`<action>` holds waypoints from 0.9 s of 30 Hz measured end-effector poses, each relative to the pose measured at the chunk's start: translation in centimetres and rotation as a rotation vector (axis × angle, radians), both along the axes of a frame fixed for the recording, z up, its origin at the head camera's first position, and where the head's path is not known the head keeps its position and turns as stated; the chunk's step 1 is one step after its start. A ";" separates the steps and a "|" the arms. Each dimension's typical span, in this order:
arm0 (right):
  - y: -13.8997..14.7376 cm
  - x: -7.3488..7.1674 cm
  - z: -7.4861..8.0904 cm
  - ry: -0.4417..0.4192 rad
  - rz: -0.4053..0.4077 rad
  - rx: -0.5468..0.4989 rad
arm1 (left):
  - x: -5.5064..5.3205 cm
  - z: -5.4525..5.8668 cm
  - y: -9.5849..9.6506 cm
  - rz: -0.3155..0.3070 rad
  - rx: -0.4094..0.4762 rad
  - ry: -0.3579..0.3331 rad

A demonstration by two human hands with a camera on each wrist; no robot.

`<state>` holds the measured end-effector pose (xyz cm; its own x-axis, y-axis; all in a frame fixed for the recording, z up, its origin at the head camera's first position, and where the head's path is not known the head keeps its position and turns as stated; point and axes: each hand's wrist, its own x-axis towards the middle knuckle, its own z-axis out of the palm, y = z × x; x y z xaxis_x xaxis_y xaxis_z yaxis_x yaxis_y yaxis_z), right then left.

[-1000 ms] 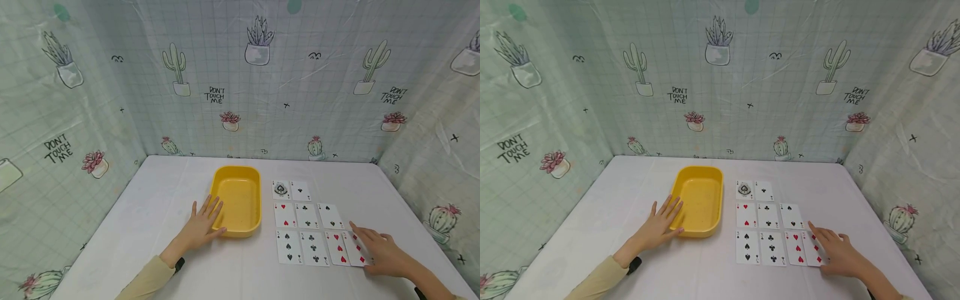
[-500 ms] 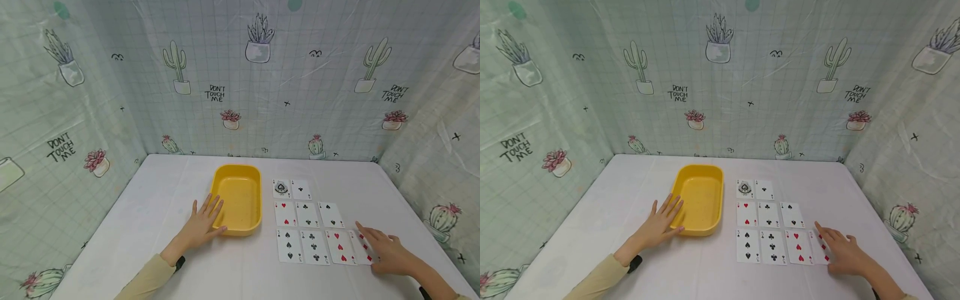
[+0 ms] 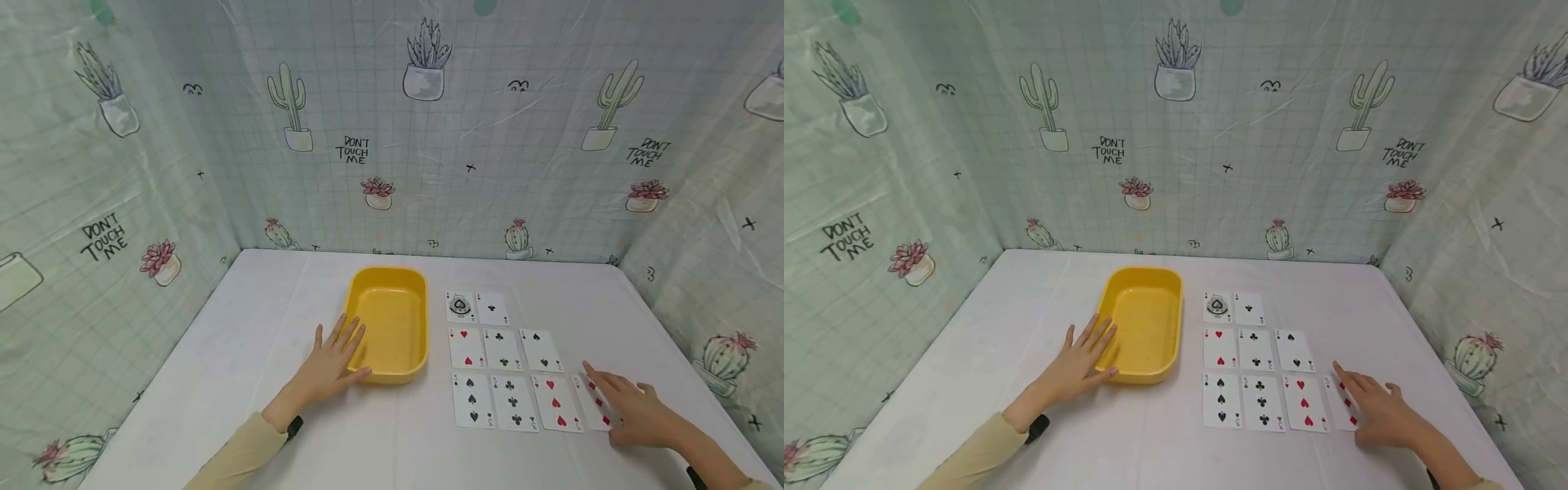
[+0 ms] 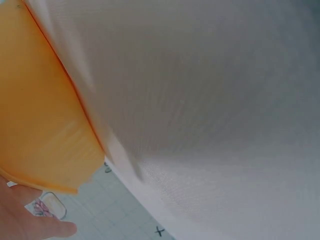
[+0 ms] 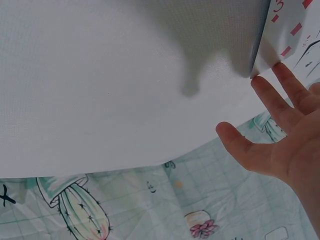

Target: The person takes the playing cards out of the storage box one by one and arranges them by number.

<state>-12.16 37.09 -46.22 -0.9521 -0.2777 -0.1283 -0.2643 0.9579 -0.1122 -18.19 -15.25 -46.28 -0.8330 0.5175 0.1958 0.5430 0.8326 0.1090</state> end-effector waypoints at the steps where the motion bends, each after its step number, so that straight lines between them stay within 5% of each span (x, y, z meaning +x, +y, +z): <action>1: 0.0 0.0 0.0 0.000 0.001 0.007 | 0.0 0.0 0.0 -0.001 0.000 -0.001; 11: -0.1 -0.1 0.5 0.006 0.010 0.065 | 0.0 0.0 0.2 -0.007 0.005 -0.003; 27: -2.6 -2.3 2.5 0.281 0.113 -0.022 | -0.2 0.2 -0.2 -0.002 0.087 -0.076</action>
